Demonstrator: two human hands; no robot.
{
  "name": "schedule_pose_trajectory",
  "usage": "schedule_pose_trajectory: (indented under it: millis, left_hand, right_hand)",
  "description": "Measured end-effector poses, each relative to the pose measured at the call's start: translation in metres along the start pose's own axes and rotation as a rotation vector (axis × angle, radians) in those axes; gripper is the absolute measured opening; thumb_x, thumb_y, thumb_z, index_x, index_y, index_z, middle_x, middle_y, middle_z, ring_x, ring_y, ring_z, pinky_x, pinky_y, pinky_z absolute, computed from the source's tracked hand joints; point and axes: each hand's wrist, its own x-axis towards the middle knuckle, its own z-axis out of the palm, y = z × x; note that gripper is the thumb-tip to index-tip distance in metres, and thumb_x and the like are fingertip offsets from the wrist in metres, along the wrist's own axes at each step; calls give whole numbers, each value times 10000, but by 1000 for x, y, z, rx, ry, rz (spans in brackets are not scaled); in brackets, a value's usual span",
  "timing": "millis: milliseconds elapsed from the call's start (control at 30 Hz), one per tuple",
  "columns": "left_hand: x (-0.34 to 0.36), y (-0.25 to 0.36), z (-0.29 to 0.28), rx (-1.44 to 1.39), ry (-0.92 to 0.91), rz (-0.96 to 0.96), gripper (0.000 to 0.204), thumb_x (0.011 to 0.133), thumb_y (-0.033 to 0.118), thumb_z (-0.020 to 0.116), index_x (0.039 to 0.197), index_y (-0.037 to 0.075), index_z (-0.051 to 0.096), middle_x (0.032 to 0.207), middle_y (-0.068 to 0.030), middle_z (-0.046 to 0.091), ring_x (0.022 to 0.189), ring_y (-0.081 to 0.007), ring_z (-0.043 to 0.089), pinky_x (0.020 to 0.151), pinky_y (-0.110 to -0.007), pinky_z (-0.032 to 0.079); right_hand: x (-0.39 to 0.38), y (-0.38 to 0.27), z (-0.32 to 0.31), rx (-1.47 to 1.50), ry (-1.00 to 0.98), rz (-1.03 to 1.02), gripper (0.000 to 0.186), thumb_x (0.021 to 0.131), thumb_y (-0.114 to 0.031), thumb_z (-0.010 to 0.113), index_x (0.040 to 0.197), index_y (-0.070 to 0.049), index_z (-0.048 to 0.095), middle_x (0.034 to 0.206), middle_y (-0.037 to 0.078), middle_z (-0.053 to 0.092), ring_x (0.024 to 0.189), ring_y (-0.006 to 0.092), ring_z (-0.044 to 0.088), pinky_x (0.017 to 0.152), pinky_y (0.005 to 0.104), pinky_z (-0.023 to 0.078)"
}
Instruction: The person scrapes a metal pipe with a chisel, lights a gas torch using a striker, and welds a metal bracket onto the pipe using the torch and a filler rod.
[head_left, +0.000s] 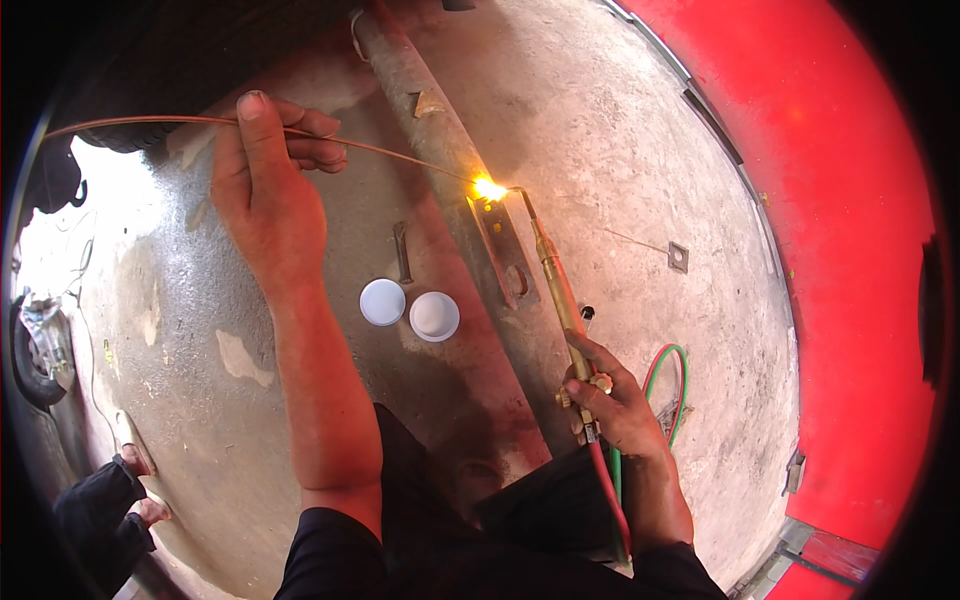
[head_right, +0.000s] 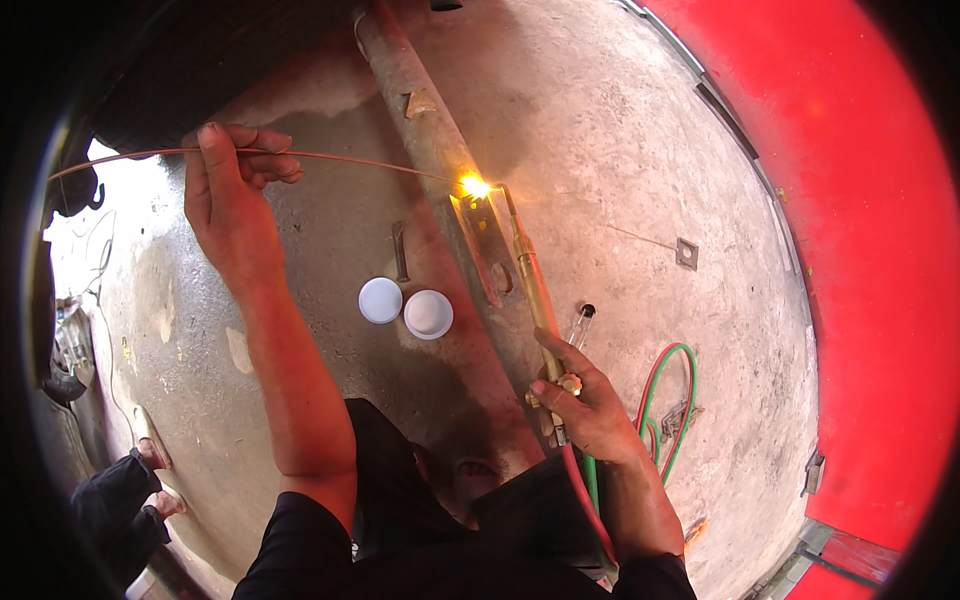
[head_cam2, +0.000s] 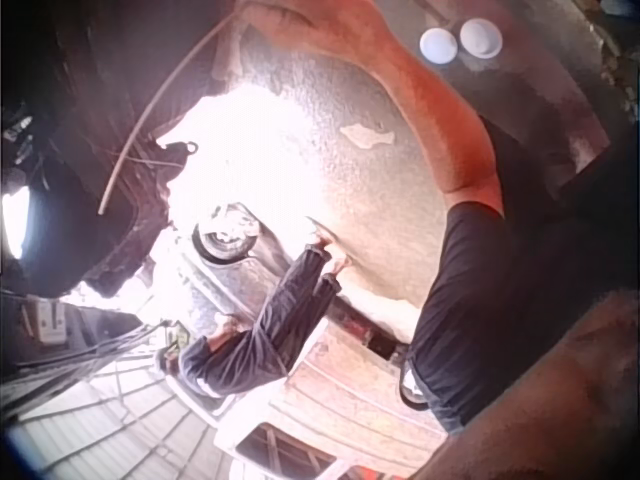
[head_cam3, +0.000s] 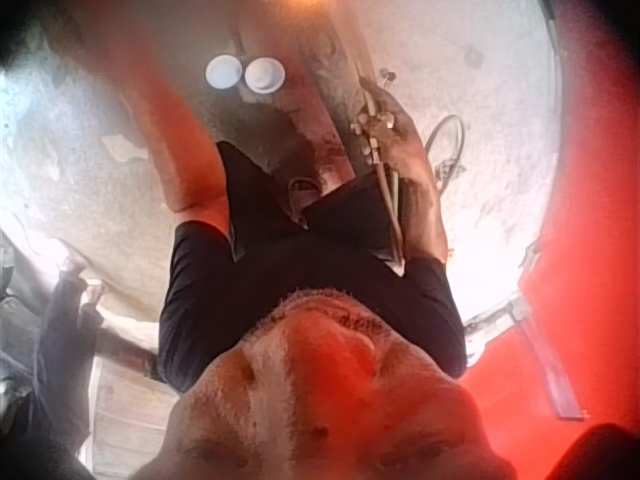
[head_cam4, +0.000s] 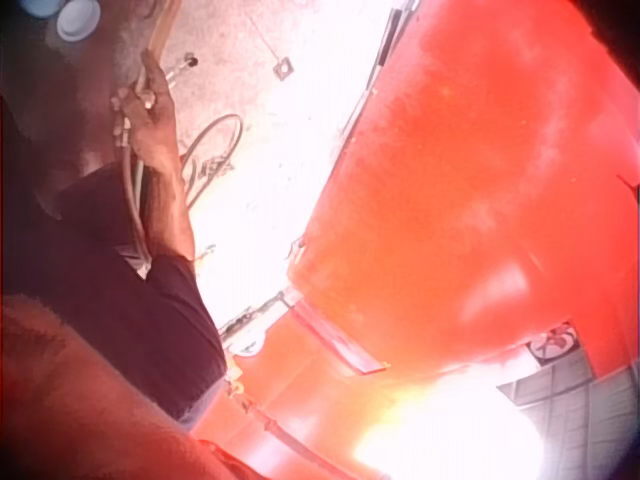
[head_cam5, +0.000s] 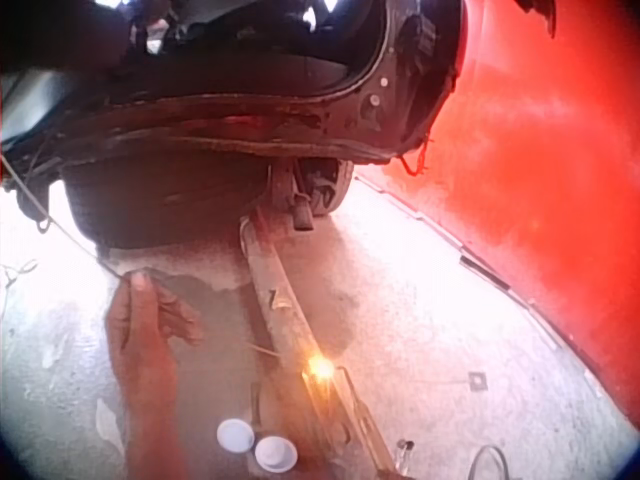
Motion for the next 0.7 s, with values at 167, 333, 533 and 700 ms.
schedule_pose_trajectory:
  millis: [167, 333, 533, 700]
  left_hand:
    - [0, 1, 0, -10, 13, 0, 445, 1072, 418, 480, 912, 15, 580, 764, -111, 675, 590, -137, 614, 579, -279, 521]
    - [0, 1, 1, -1, 10, -2, 450, 1072, 426, 477, 917, 15, 577, 766, -114, 675, 592, -136, 613, 583, -282, 521]
    - [1, -1, 0, -2, 6, 2, 453, 1070, 433, 479, 917, 18, 576, 770, -116, 676, 593, -136, 612, 582, -281, 519]
    - [1, -1, 0, -4, 8, 1, 455, 1070, 436, 478, 917, 18, 574, 768, -117, 676, 588, -138, 611, 578, -281, 518]
  right_hand:
    - [0, -2, 1, 27, -12, 0, 577, 986, -31, 608, 1516, 9, 381, 914, 29, 573, 750, 99, 565, 663, 251, 492]
    - [1, 5, -1, -17, 6, -17, 577, 985, -37, 614, 1515, 4, 387, 927, 24, 574, 759, 93, 555, 675, 247, 486]
    - [1, 6, -3, -18, 1, 24, 579, 980, -65, 636, 1510, -10, 411, 972, 20, 576, 900, 105, 543, 819, 254, 471]
    - [1, 5, -3, -35, 10, 7, 586, 977, -78, 646, 1511, -12, 414, 995, 23, 575, 954, 112, 536, 881, 263, 458]
